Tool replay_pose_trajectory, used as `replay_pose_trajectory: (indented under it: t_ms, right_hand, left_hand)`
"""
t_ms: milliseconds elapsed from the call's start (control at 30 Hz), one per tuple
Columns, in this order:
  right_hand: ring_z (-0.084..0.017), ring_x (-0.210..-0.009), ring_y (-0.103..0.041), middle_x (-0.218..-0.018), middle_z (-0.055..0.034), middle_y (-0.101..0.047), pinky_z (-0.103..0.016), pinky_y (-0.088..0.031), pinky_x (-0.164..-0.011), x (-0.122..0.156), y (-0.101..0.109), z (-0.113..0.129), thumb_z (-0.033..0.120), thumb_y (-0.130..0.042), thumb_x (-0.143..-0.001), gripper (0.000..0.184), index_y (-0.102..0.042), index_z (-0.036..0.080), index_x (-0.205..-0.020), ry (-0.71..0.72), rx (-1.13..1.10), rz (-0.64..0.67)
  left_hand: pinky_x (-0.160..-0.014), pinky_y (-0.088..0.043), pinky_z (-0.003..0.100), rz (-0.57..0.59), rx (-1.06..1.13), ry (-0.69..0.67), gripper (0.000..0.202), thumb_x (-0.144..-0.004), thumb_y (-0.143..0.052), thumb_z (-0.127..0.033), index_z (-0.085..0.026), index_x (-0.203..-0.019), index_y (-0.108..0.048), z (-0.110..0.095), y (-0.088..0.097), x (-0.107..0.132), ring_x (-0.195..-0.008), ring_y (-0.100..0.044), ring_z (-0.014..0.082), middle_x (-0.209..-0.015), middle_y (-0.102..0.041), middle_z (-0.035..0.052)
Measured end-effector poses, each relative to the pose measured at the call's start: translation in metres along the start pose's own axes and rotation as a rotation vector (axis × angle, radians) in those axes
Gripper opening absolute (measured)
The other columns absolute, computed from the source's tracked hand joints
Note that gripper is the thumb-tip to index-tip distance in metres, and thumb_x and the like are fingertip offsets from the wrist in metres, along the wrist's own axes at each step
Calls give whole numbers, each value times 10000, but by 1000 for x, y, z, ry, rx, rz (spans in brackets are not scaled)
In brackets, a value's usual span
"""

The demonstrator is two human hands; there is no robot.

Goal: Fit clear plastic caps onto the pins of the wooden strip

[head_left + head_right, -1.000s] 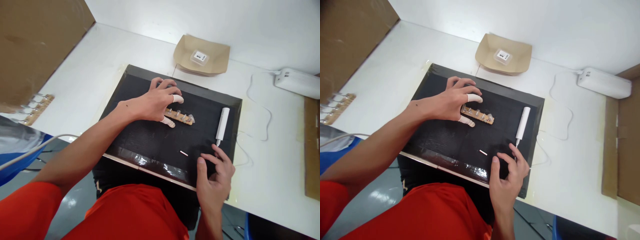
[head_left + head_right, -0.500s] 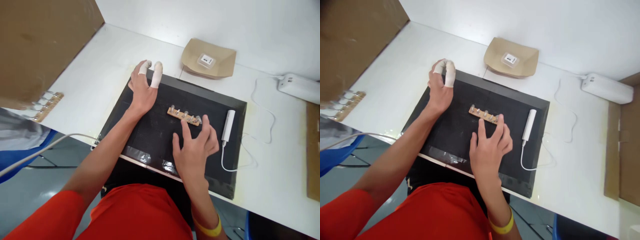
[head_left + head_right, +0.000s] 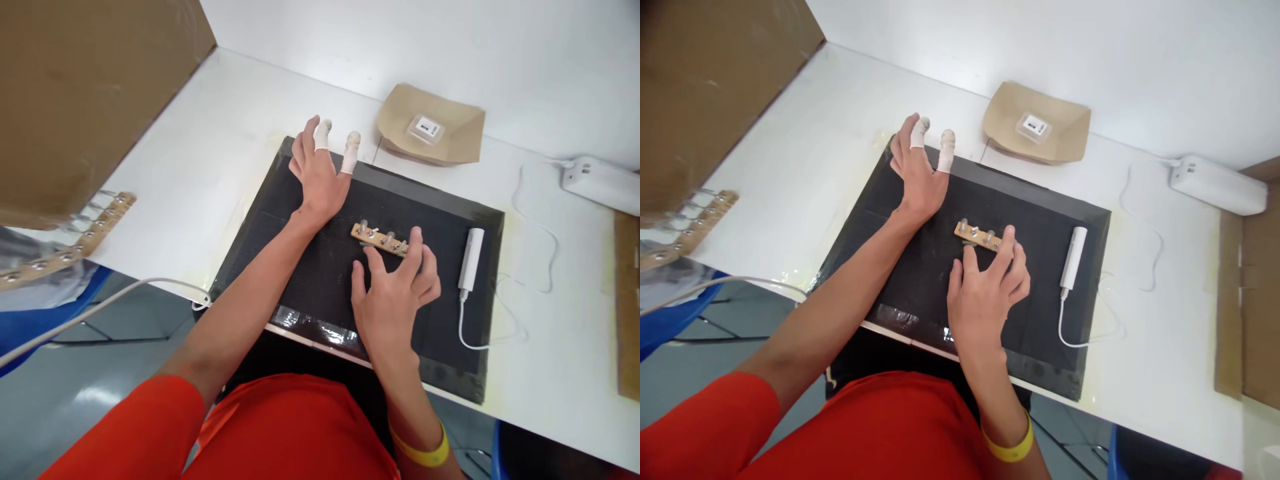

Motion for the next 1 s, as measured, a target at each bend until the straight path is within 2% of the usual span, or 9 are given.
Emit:
replay_pose_trajectory:
  t_ms: [167,300,533,767,900,1000]
  right_hand:
    - [-431,-1386,-464,-1578,-239,-477,-626,-406,-1014,6,5,-2,296,-613,-992,172,-752,205,-1033,-25,-38,-54]
    - [-418,-1392,-467,-1598,-225,-480,-614,-400,-1025,3,0,3,267,-597,-1000,221,-758,234,-1148,-44,-22,-67]
    - [-444,-1418,-449,-1623,-258,-442,-642,-406,-1015,0,-12,13,251,-602,-996,297,-738,238,-1259,-94,5,-21]
    - [-439,-1392,-479,-1584,-238,-496,-628,-407,-1002,0,-12,15,271,-612,-991,196,-766,218,-1102,-88,10,-64]
    - [-425,-1348,-511,-1535,-220,-548,-609,-403,-996,2,-5,13,286,-647,-968,134,-750,200,-966,-90,-6,-137]
    - [-402,-1329,-528,-1509,-194,-581,-588,-400,-1007,1,-1,12,285,-651,-961,124,-722,196,-912,-82,-27,-152]
  left_hand:
    - [-1318,-201,532,15,24,2,500,-1006,-501,-608,-322,-1410,-574,2,-3,-1,-1590,-292,319,-1657,-448,76]
    - [-1320,-176,545,42,37,-23,504,-1004,-473,-602,-334,-1422,-556,-2,-5,1,-1596,-270,317,-1662,-440,69]
    - [-1311,-204,572,50,-21,-32,516,-1019,-488,-530,-252,-1448,-549,-5,-6,2,-1589,-288,345,-1673,-420,119]
    - [-1281,-284,567,55,-89,-58,470,-1055,-507,-471,-216,-1449,-536,-5,-10,4,-1560,-333,339,-1661,-446,125]
    - [-1280,-283,555,66,-79,-53,439,-1051,-525,-491,-260,-1424,-546,-5,-10,4,-1557,-344,336,-1660,-451,112]
    - [-1282,-259,577,78,-51,-56,451,-1045,-512,-492,-250,-1424,-544,-5,-10,3,-1562,-329,352,-1665,-437,124]
Point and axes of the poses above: each hand's wrist, its own x-axis away from the middle knuckle, its own y-axis out of the back of the hand, z = x × y, the point moved 8 cm from there along -x, towards the middle knuckle
